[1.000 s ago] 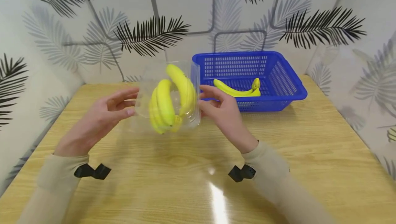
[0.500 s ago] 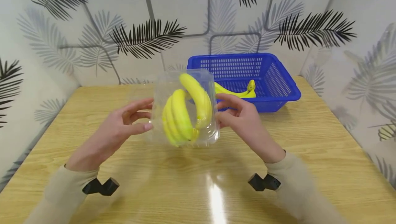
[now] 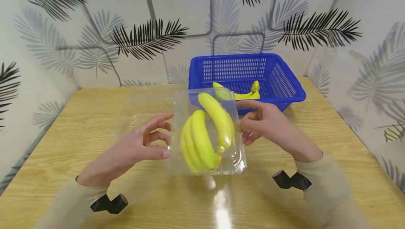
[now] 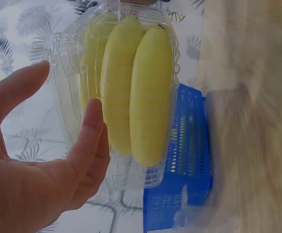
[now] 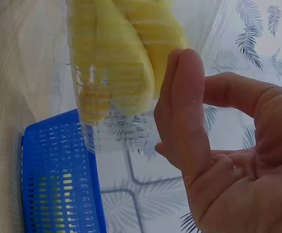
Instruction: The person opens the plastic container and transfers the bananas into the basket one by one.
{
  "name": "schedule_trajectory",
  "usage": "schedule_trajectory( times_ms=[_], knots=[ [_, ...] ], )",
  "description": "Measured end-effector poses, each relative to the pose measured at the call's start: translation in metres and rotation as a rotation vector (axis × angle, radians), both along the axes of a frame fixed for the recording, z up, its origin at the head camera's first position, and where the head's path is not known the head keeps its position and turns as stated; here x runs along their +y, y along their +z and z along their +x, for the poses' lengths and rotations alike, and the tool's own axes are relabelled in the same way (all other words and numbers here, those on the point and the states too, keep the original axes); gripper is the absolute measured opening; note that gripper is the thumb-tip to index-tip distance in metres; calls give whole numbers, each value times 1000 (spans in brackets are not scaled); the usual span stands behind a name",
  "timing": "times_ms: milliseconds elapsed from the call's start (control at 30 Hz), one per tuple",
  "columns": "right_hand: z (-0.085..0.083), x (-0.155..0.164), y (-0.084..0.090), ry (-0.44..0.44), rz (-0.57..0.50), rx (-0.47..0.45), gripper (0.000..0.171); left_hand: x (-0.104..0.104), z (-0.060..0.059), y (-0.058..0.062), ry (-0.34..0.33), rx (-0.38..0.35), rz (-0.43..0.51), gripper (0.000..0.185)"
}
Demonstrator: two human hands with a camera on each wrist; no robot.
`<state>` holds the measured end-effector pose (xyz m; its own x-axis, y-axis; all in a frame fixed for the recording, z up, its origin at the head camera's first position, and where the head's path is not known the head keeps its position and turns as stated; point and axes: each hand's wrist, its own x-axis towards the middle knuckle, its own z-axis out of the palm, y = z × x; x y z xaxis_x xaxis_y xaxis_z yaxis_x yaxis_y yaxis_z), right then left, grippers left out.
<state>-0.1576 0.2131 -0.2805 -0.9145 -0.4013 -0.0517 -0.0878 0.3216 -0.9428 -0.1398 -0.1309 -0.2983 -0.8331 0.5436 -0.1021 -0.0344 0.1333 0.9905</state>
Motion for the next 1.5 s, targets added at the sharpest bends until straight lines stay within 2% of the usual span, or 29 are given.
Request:
schedule_trajectory(
  times_ms=[167,367,633,767,1000,1233,1300,1333,1433,1500],
  knots=[
    [-8,12,-6,70,106,-86,64,11,3,-13,-12,-52,-24,92],
    [-20,24,-21,143,214,-163,66,23,2,-32,-12,-61,-42,95],
    [-38,35,-54,232,169,-237,68,30,-4,-55,-19,-132,23,92],
    [-43,39,-59,230,146,-240,69,32,-6,-61,-16,-126,52,92],
    [-45,39,-62,207,167,-232,69,37,-10,-68,2,-125,67,94],
    [-44,39,-57,181,192,-223,74,38,-10,-70,13,-139,66,90],
    [-41,39,-51,154,254,-175,72,38,-10,-70,14,-139,59,88],
    [-39,38,-48,135,311,-122,68,38,-10,-70,18,-138,60,85],
    [-28,30,-34,71,502,109,55,39,-11,-72,53,-133,84,77],
    [-17,19,-25,47,604,252,52,40,-12,-74,85,-134,104,71]
  ],
)
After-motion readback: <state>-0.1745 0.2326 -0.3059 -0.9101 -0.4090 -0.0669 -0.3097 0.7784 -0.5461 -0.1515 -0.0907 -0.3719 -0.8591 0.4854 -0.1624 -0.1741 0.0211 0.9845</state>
